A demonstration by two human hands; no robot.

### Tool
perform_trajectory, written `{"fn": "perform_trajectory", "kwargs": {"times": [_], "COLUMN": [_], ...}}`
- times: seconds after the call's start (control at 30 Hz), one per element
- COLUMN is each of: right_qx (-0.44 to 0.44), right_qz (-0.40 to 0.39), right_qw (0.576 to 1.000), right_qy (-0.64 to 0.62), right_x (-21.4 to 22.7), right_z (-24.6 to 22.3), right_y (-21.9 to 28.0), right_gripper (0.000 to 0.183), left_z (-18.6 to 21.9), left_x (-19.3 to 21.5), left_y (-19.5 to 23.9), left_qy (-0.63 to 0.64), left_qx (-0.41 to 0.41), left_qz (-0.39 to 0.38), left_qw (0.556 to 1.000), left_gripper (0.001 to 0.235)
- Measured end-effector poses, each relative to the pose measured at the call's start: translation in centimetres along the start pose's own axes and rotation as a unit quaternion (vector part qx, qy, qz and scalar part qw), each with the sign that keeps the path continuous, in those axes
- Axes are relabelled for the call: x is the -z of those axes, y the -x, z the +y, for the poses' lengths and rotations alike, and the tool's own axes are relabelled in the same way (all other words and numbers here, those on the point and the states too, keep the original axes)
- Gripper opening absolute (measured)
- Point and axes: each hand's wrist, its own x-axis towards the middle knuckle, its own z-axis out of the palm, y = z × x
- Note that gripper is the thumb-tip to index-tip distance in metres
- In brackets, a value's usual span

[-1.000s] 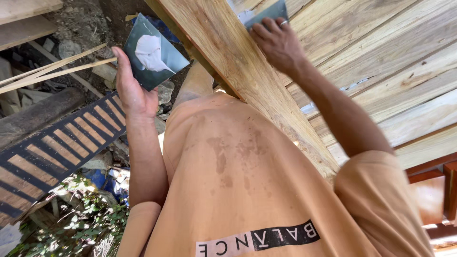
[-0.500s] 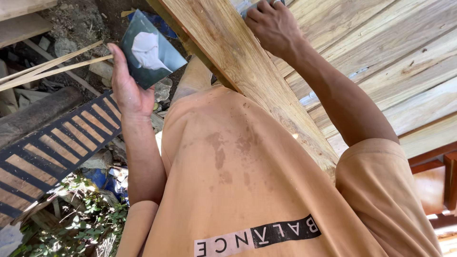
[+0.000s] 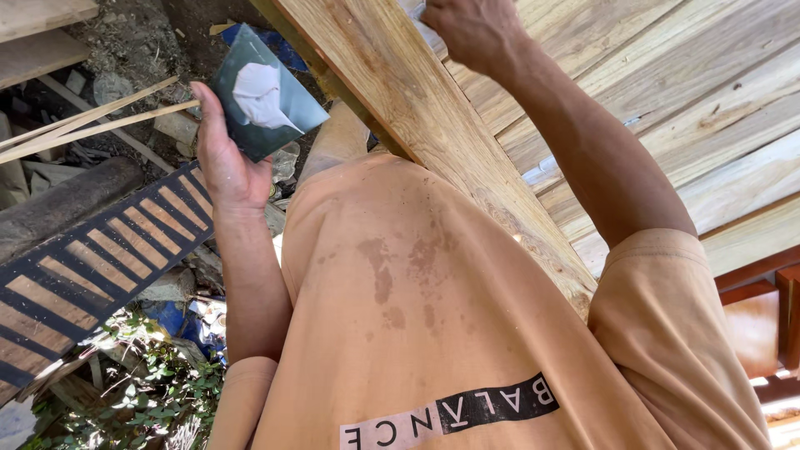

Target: The person uses a putty knife to scoop a white filler substance from a small square board and applies it to the gaps and joints of a wooden structure. They repeatedly smooth the filler into the wood grain and along the seams of the planks.

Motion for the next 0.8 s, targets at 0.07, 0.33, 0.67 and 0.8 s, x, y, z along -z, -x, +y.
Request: {"fn": "perform_trajectory", "kwargs": {"times": [0.07, 0.33, 0.67, 0.8], "right_qx": [0.023, 0.064, 0.04, 0.043], "right_qz": [-0.055, -0.046, -0.094, -0.089], "right_qw": [0.993, 0.988, 0.989, 0.987], "right_qy": [0.102, 0.13, 0.103, 0.128], "right_x": [0.1, 0.2, 0.9, 0.4], "right_z": [-0.7, 0.3, 0.1, -0.1], "right_y": [0.9, 5.0, 3.8, 3.8], "right_gripper": [0.035, 0.045, 0.03, 0.043], "left_z": [0.1, 0.2, 0.2, 0.1], "left_x": [-0.2, -0.8, -1.5, -2.1], "left_y": [-0.1, -0.1, 0.2, -0.2], "left_qy": [-0.002, 0.002, -0.006, -0.012], "left_qx": [-0.004, 0.007, -0.008, -0.005], "left_qz": [-0.01, -0.02, -0.046, -0.068], "left_qw": [1.0, 1.0, 0.999, 0.998], "left_gripper": [0.064, 0.066, 0.065, 0.065]}}
